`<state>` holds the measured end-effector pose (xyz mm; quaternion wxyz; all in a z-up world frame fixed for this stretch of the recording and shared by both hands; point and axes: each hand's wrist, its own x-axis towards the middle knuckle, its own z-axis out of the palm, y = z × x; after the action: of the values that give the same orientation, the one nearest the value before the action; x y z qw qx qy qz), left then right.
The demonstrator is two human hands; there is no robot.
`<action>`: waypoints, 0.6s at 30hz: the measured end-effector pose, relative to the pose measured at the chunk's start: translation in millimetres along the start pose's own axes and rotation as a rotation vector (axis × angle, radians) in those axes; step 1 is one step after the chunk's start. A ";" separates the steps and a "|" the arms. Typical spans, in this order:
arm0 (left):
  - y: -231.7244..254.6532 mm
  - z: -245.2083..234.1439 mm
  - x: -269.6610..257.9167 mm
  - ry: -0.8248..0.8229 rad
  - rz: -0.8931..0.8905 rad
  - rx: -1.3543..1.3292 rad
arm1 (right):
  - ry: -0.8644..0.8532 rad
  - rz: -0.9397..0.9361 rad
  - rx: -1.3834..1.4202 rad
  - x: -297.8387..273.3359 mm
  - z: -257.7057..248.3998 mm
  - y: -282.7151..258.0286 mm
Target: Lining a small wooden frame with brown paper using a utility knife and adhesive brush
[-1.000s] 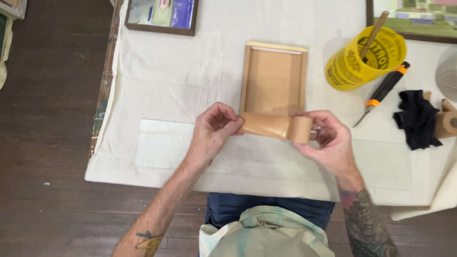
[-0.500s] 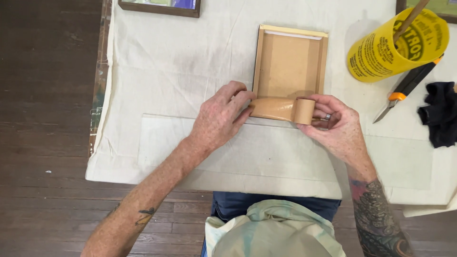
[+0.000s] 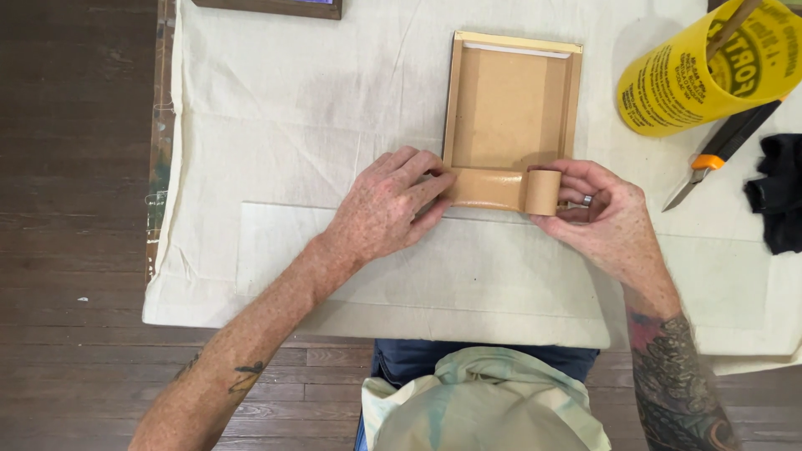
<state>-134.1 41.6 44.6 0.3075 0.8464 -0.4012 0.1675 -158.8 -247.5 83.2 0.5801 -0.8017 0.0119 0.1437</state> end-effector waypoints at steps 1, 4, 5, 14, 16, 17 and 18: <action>-1.1 1.0 -0.7 0.000 -0.002 0.000 | -0.002 0.001 0.000 0.1 -0.4 0.9; -3.9 2.5 -2.7 -0.014 0.001 0.017 | 0.009 -0.005 -0.004 -0.2 -0.7 2.1; -5.1 2.1 -2.4 -0.001 0.013 0.033 | 0.013 -0.004 -0.005 -0.1 -0.6 1.6; -4.7 -0.5 -1.0 -0.041 0.048 0.114 | 0.036 0.015 0.016 -1.1 0.4 4.2; -3.8 0.5 -1.6 -0.038 0.039 0.106 | 0.032 -0.002 0.010 -0.8 0.2 4.9; -3.0 1.7 -2.2 -0.023 0.025 0.099 | 0.034 0.000 0.010 -0.7 0.1 4.7; -2.0 2.8 -2.6 -0.009 0.011 0.093 | 0.035 0.002 0.010 -0.6 -0.2 4.5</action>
<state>-134.1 42.3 40.3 0.2653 0.8582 -0.3991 0.1837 -160.1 -249.2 79.2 0.5839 -0.8010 0.0236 0.1299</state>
